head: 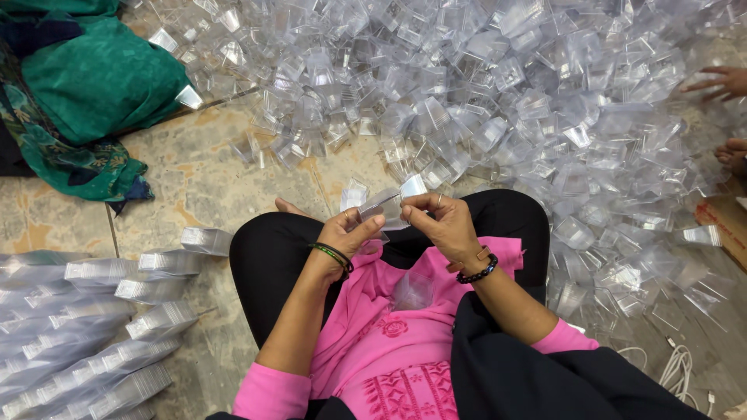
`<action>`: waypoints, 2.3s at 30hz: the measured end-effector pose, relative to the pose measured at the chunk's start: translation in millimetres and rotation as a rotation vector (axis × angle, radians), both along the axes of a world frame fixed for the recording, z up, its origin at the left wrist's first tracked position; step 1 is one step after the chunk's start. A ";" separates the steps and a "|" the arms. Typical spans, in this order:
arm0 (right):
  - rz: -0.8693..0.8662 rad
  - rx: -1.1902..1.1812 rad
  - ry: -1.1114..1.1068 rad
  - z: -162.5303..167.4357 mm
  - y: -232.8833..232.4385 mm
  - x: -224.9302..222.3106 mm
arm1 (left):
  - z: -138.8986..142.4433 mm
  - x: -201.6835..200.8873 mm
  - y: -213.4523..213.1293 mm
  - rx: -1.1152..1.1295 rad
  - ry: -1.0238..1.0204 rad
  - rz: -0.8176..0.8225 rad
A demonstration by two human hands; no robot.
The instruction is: The person sits cross-legged on a tiled floor surrounded by large piles of clear plastic cups. They pick up cups one at a time and nest them into a stack in their hands, then set completed stacks down with the piles, repeating the cycle throughout the clip.
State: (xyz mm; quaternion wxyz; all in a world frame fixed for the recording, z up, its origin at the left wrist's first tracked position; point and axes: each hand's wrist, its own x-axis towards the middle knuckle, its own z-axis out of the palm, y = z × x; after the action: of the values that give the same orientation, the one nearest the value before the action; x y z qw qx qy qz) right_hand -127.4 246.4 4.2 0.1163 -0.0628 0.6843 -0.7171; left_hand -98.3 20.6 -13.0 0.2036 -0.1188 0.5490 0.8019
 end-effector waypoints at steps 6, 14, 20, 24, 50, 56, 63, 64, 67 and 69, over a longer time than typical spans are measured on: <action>0.042 0.008 0.043 -8.6 1.4 1.1 | 1.3 -0.3 1.6 -0.073 0.194 0.054; 0.194 -0.015 -0.028 -2.0 -6.2 5.5 | 9.3 5.3 -7.0 -0.664 0.764 0.116; 0.110 0.389 0.335 -30.9 -29.1 -36.4 | -18.8 -24.6 -44.7 -0.676 0.347 0.270; 0.275 0.966 0.857 -70.7 -59.8 -49.7 | -43.8 -66.8 -89.0 0.066 -0.084 0.547; 0.316 0.527 0.018 -94.8 -93.3 -127.4 | -98.7 -77.2 -62.2 -0.098 -0.103 0.121; 0.456 0.473 0.219 -86.8 -125.4 -120.1 | -88.8 -74.0 -60.9 -0.074 -0.148 0.316; 0.237 0.853 0.869 -100.2 -179.0 -168.4 | -106.3 -78.3 -72.6 0.018 -0.170 0.831; 0.179 0.953 1.064 -100.6 -183.8 -171.0 | -108.7 -79.0 -72.6 -0.004 -0.195 0.818; 0.135 0.939 0.931 -102.9 -179.5 -180.2 | -113.7 -78.7 -68.6 -0.088 -0.213 0.741; 0.104 0.703 0.518 -105.8 -162.8 -180.5 | -116.0 -76.0 -63.0 -0.164 -0.172 0.655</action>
State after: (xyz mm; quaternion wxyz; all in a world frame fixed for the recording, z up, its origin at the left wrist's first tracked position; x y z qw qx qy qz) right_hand -307.8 83.6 -101.6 -0.0086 -0.2315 0.8892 -0.3945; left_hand -174.3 -42.4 -129.0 -0.0292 -0.3718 0.5253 0.7648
